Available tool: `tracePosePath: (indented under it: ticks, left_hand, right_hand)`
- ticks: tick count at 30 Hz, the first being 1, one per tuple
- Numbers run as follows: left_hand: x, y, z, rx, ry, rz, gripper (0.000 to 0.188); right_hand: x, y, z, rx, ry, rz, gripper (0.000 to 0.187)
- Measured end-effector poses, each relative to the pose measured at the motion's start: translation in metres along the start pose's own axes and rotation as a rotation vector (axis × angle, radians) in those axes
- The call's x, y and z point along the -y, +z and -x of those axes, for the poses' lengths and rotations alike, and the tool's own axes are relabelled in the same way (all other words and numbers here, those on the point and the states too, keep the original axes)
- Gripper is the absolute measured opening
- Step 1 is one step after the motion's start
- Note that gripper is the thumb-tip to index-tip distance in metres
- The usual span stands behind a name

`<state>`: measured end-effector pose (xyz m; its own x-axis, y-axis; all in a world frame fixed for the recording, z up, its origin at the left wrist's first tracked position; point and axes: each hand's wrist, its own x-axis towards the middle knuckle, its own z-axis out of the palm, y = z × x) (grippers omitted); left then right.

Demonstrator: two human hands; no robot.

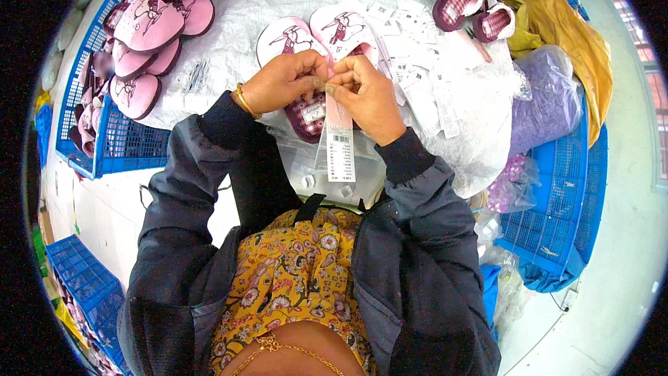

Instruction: The person sits on the floor and repeatedly picks up small paper tags, folds them, and attaches them to pink slippers using a small tool. The person handles multiple slippers and tags, placing finished pairs aside.

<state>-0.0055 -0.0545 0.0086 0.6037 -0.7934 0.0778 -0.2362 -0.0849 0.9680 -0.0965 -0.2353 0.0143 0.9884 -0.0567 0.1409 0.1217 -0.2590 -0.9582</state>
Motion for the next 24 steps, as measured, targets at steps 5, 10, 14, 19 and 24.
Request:
tracePosePath:
  ticks: [5, 10, 14, 19, 24]
  left_hand:
    - [0.007, 0.000, 0.001, -0.041, 0.135, -0.182, 0.005]
    - [-0.003, 0.010, 0.009, -0.323, 0.071, 0.066, 0.006]
    - [0.003, 0.005, 0.019, -0.789, 0.226, -0.282, 0.009]
    - [0.026, -0.005, 0.026, -0.978, 0.258, -0.321, 0.010]
    - [0.048, -0.011, 0.027, -1.022, 0.130, -0.014, 0.012]
  right_hand:
    - [0.010, 0.006, 0.000, -0.015, -0.037, 0.128, 0.022]
    - [0.003, 0.000, -0.001, -0.063, 0.000, 0.067, 0.022]
    - [0.002, -0.013, 0.003, -0.150, -0.024, 0.105, 0.026]
    - [0.019, -0.006, -0.010, -0.163, -0.139, 0.540, 0.051]
    - [0.033, 0.019, -0.029, -0.026, -0.215, 0.838, 0.043]
